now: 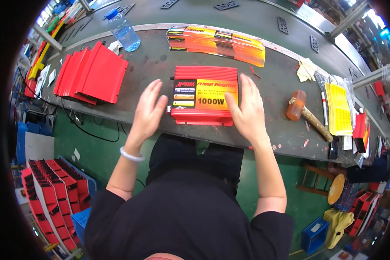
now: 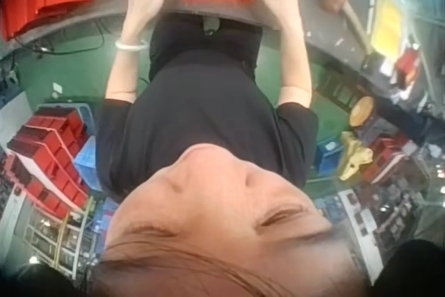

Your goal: Apply adhesive labels and tap components during the assembly of power inverters on a production line.

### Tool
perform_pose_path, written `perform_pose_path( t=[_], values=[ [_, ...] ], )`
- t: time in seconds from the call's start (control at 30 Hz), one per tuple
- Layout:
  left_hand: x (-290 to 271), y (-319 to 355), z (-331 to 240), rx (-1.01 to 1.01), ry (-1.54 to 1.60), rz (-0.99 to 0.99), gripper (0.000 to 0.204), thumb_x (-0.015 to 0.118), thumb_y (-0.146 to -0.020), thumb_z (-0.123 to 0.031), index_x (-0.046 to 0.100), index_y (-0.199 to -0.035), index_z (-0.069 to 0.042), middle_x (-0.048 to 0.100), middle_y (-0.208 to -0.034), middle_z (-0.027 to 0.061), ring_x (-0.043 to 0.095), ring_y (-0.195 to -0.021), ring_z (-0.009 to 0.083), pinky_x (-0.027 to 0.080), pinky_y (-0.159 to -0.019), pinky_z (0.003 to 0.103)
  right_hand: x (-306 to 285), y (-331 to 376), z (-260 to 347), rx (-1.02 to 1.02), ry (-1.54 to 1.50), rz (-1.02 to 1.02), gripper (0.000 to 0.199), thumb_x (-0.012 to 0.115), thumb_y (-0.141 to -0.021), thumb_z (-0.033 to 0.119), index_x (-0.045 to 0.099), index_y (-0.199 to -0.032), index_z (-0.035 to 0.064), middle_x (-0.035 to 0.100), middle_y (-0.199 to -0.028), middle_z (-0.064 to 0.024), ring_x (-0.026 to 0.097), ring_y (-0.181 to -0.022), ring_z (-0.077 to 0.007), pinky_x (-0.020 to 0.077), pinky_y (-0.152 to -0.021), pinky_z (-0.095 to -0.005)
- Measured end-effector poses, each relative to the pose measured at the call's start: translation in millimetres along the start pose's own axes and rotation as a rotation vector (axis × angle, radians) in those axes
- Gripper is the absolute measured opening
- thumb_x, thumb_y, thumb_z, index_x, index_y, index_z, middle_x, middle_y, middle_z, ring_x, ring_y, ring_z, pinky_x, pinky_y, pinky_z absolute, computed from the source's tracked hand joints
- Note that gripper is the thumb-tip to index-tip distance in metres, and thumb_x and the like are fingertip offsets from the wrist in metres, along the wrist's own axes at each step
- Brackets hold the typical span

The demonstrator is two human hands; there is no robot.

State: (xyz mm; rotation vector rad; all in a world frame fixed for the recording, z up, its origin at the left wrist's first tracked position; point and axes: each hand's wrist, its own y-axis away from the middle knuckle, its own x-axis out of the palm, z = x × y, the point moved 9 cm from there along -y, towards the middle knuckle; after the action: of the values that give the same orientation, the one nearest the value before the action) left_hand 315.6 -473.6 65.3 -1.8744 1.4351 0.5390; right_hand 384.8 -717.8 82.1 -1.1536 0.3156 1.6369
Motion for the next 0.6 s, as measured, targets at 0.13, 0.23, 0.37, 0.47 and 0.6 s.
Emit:
perform_pose_path(
  t=[0.13,0.23,0.37,0.47,0.6],
  values=[
    [35,1,-9,-0.013,0.004,0.122,0.062,0.054,-0.091,-0.037,0.042,-0.132,0.008,0.044,-0.132,0.0196,0.042,-0.125,0.0338,0.033,-0.104,0.040,28,-15,14,0.012,0.247,-0.032,0.093,0.061,-0.085,0.048,0.018,-0.141,-0.0115,0.029,-0.144,-0.0296,0.034,-0.132,-0.0398,0.0309,-0.108,-0.0423],
    [46,7,12,-0.106,0.320,0.108,0.061,0.054,-0.091,-0.030,0.037,-0.136,0.007,0.041,-0.133,0.0182,0.044,-0.124,0.0316,0.035,-0.103,0.036,36,-11,5,0.051,0.071,-0.008,0.080,0.057,-0.090,0.035,0.018,-0.142,-0.0105,0.027,-0.145,-0.0296,0.032,-0.134,-0.0396,0.0316,-0.108,-0.0400],
    [52,5,26,-0.135,0.640,0.107,0.051,0.049,-0.094,-0.020,0.038,-0.135,0.007,0.043,-0.130,0.0153,0.049,-0.115,0.0241,0.039,-0.098,0.032,39,-6,-32,0.224,-0.460,0.008,0.056,0.048,-0.094,0.015,0.027,-0.142,-0.0039,0.035,-0.144,-0.0245,0.036,-0.134,-0.0336,0.0318,-0.108,-0.0375],
    [53,-3,35,-0.250,0.883,0.153,0.050,0.050,-0.095,-0.023,0.040,-0.134,0.007,0.048,-0.124,0.0147,0.054,-0.103,0.0205,0.042,-0.093,0.031,19,-6,-37,0.188,-0.286,-0.177,0.048,0.046,-0.094,0.009,0.035,-0.139,-0.0022,0.038,-0.143,-0.0220,0.039,-0.132,-0.0319,0.0321,-0.107,-0.0348],
    [41,-10,17,-0.099,0.332,0.003,0.063,0.059,-0.090,-0.031,0.036,-0.135,0.007,0.046,-0.126,0.0165,0.053,-0.111,0.0257,0.043,-0.094,0.034,27,-11,44,-0.042,0.146,-0.175,0.078,0.062,-0.085,0.036,0.026,-0.143,-0.0022,0.025,-0.150,-0.0192,0.023,-0.140,-0.0338,0.0176,-0.111,-0.0533]
  ],
)
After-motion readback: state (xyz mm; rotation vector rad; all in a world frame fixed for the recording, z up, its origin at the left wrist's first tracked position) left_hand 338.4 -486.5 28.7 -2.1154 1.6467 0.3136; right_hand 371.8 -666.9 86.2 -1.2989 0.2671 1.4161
